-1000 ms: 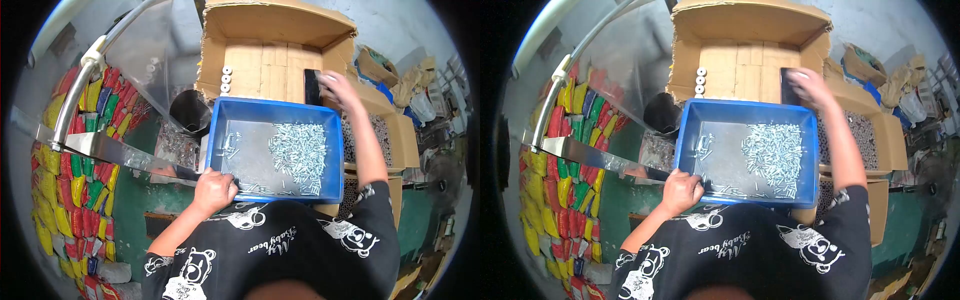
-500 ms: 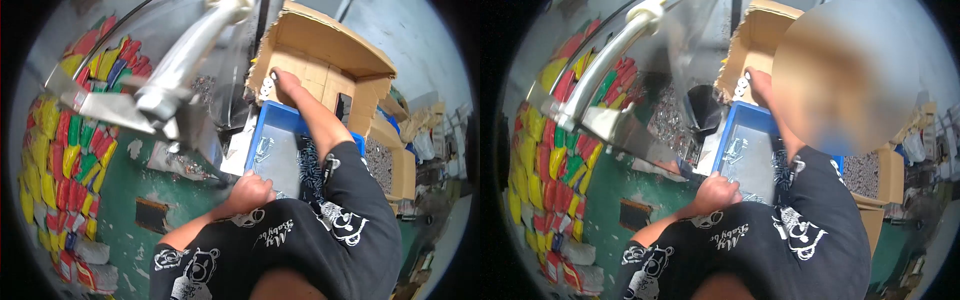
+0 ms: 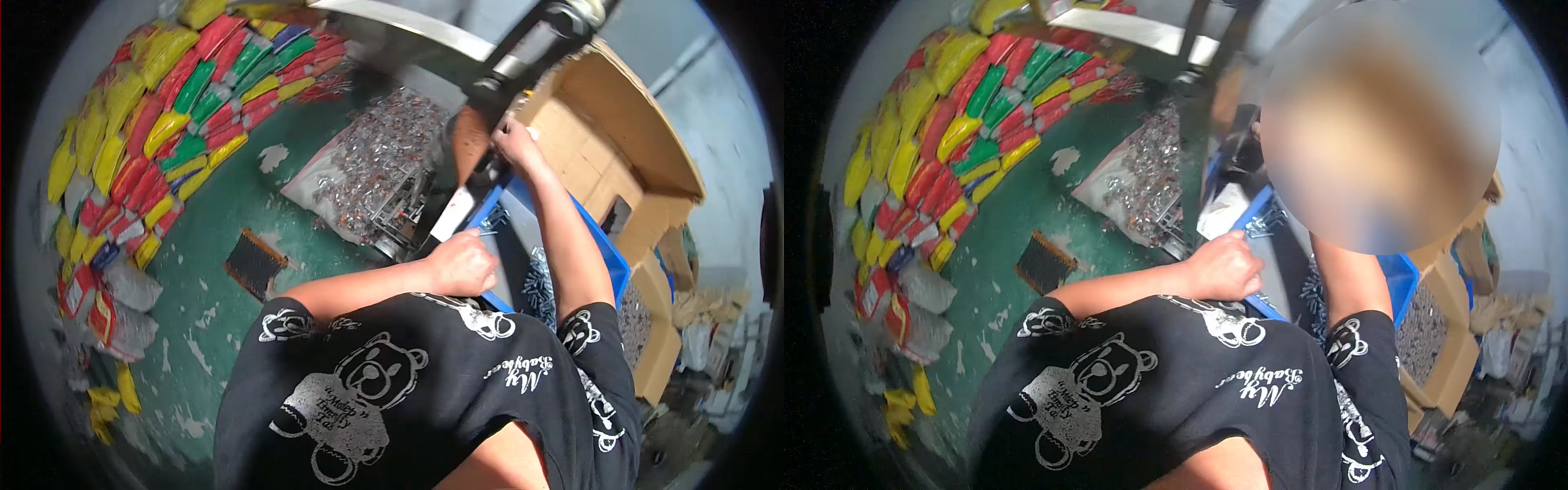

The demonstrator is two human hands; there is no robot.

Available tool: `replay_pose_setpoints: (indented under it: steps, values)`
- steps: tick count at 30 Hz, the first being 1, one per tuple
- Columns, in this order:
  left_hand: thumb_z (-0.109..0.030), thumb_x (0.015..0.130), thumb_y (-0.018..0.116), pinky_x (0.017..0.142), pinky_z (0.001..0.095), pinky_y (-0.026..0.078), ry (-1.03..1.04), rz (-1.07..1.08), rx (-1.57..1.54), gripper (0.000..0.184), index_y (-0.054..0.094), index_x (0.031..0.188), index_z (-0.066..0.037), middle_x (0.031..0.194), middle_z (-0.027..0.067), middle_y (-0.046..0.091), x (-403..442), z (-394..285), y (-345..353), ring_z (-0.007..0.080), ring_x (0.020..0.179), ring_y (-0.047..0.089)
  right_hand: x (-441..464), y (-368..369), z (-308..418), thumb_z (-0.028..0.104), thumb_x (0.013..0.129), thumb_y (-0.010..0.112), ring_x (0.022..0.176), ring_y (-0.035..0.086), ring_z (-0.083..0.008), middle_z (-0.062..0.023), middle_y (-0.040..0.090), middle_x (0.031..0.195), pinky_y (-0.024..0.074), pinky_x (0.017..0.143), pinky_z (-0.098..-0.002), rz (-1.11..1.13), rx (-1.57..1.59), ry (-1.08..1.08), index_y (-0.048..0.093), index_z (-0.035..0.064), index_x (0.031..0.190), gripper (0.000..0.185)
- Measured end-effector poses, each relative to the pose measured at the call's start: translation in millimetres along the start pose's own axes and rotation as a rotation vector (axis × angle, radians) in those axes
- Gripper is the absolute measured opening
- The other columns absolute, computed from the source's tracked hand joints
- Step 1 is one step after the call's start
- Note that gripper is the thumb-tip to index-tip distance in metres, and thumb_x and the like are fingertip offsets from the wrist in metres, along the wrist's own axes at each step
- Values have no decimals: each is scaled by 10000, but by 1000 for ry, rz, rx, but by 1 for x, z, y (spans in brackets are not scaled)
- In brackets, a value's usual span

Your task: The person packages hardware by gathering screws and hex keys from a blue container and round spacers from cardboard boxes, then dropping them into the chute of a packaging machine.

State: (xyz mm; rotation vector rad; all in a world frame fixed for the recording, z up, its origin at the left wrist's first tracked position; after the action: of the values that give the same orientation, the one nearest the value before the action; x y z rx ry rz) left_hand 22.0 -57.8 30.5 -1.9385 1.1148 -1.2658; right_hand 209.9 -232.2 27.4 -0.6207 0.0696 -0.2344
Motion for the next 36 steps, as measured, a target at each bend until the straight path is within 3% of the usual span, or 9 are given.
replay_pose_setpoints:
  steps: [3, 5, 7, 10, 13, 17, 22, 33, 36]
  values:
    - [-205, 704, 620, 669, 427, 468, 16, -14, 59, 174, 607, 605, -63, 542, 125, 571, 1, 0, -1, 320, 554, 587, -79, -39, 3, 114, 918, 602, 897, 638, -133, -94, 687, 979, 519, 804, -293, -139, -121, -256, 580, 8, 1244, 343]
    - [-189, 697, 623, 647, 431, 475, -17, -21, 34, 140, 638, 638, -63, 561, 127, 589, 3, 3, 0, 314, 565, 599, -134, -64, -28, 116, 910, 611, 886, 641, -142, -102, 686, 972, 519, 823, -298, -51, -168, -107, 590, 33, 1246, 347]
    - [-161, 694, 624, 645, 420, 469, 10, -34, 66, 111, 677, 683, -64, 581, 128, 606, 6, -3, -1, 301, 572, 605, -184, -82, -80, 149, 887, 620, 980, 653, -319, -210, 672, 1050, 502, 896, -395, -53, -436, -170, 589, 51, 1244, 371]
    - [-134, 708, 611, 635, 415, 455, 19, -25, 105, 113, 694, 718, -58, 587, 129, 605, 5, -5, -1, 297, 582, 606, -250, -77, -154, 192, 807, 722, 1047, 621, -370, -235, 642, 1083, 475, 944, -451, 344, -817, 271, 520, 79, 1322, 565]
    - [-125, 735, 588, 637, 415, 446, -3, 11, 125, 120, 688, 733, -58, 597, 126, 603, 10, -15, -2, 310, 586, 596, -277, -70, -160, 112, 822, 638, 1005, 630, -392, -235, 656, 999, 500, 887, -478, 109, -991, -24, 576, 32, 1202, 393]
    - [-119, 746, 575, 649, 408, 448, -21, 82, 183, 129, 689, 750, -58, 623, 123, 618, 10, -12, 6, 305, 604, 598, -260, -65, -178, 33, 840, 585, 976, 642, -384, -233, 660, 983, 505, 871, -479, 305, -803, 175, 583, 4, 1117, 279]
    - [-116, 749, 577, 673, 401, 457, -12, 23, 145, 130, 693, 751, -56, 627, 115, 626, 12, -15, 3, 300, 607, 598, -249, -72, -199, 123, 655, 831, 967, 645, -365, -175, 683, 946, 506, 817, -439, 319, -664, 109, 651, 29, 974, 378]
    - [-112, 733, 586, 676, 402, 456, -15, 2, 123, 125, 688, 760, -45, 618, 127, 617, 8, -12, 2, 308, 611, 599, -237, -103, -200, 97, 750, 696, 864, 634, -431, -251, 652, 859, 498, 775, -477, 33, -686, 36, 689, -4, 846, 139]
    - [-121, 725, 597, 660, 406, 456, 11, -24, 122, 113, 687, 742, -54, 605, 125, 614, 7, -12, 0, 308, 594, 597, -242, -119, -190, 126, 833, 644, 746, 666, -272, -190, 652, 729, 507, 639, -382, -43, -494, 206, 672, -13, 828, 141]
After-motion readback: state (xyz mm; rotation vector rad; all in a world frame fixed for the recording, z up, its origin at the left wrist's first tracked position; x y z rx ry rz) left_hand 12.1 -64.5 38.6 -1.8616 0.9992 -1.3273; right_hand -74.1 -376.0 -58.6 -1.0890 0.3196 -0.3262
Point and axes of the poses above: each hand's wrist, its own x-axis towards the middle knuckle, its own y-axis out of the palm, z = x × y, the point moved 8 cm from there along x, towards the middle knuckle
